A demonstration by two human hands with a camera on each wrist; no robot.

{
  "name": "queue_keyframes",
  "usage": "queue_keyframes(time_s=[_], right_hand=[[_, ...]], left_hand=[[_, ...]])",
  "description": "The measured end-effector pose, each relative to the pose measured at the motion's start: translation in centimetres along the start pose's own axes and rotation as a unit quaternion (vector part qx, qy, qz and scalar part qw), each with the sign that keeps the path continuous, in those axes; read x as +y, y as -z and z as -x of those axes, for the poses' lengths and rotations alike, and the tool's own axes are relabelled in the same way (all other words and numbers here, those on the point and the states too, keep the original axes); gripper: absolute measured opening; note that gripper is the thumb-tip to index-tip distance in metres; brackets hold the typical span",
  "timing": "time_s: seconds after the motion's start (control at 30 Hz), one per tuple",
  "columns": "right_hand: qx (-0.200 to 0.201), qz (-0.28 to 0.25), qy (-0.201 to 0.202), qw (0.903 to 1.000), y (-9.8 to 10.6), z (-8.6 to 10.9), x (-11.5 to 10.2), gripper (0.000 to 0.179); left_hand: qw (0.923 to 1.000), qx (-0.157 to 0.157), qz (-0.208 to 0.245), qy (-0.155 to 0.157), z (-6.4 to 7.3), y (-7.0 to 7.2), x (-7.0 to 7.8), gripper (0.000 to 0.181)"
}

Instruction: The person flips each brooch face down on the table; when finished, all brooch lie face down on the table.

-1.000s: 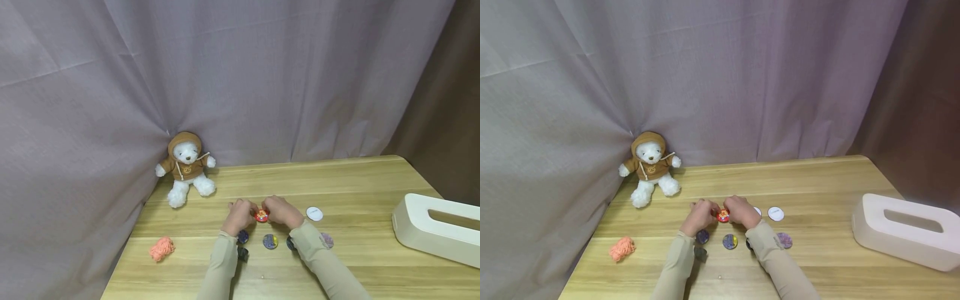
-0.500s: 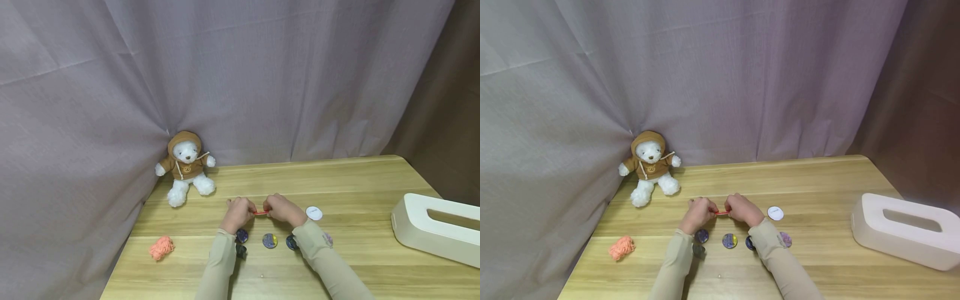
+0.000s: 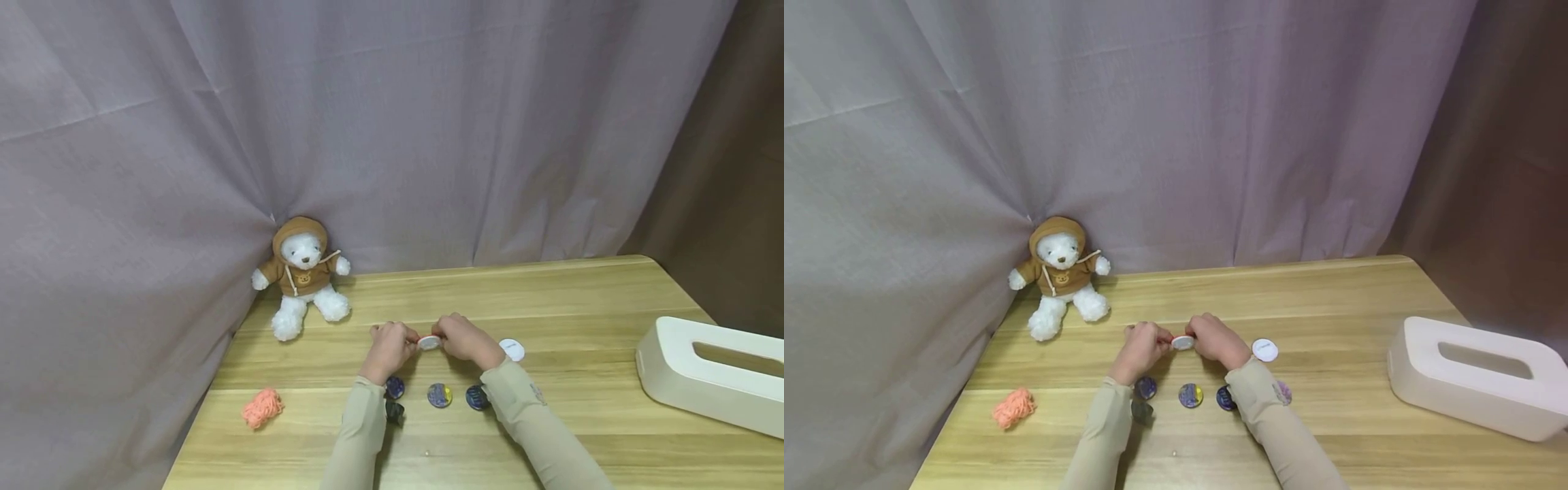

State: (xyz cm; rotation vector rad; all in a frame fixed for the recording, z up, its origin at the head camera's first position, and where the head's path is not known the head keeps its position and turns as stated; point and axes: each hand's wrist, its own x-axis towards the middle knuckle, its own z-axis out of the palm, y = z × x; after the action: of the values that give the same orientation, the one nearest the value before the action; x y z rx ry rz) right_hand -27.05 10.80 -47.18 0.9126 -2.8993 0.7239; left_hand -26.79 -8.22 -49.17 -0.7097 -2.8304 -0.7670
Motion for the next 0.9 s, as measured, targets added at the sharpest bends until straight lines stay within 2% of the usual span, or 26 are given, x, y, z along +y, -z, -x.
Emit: queue_keyframes(time_s=[0.17,0.47,0.6,0.73,0.9], right_hand=[[0.012,-0.011,-0.023,0.9996,0.3,0.3,0.2,0.012],[0.013,-0.020,-0.028,0.9993,0.8,1.3,0.8,0.018],[0.001,-0.022,-0.038,0.9990,0.8,1.6,1.0,0.019],[-0.004,-0.021,-0.035,0.9992,0.7,1.7,1.1,0.023],[0.001,-0.015,-0.022,0.9996,0.5,1.8,1.1,0.028]], left_hand=[[0.9999,-0.009,-0.009,0.000,-0.5,-0.1,0.5,0.007],[0.9989,-0.044,-0.007,0.015,-1.0,-0.8,2.0,0.020],[0.9990,-0.044,0.000,0.013,-1.2,-1.1,2.4,0.016],[0.9991,-0.038,0.016,0.009,-1.2,-1.4,2.5,0.004],[0.9985,-0.044,0.026,0.021,-1.2,-1.6,2.6,0.015]])
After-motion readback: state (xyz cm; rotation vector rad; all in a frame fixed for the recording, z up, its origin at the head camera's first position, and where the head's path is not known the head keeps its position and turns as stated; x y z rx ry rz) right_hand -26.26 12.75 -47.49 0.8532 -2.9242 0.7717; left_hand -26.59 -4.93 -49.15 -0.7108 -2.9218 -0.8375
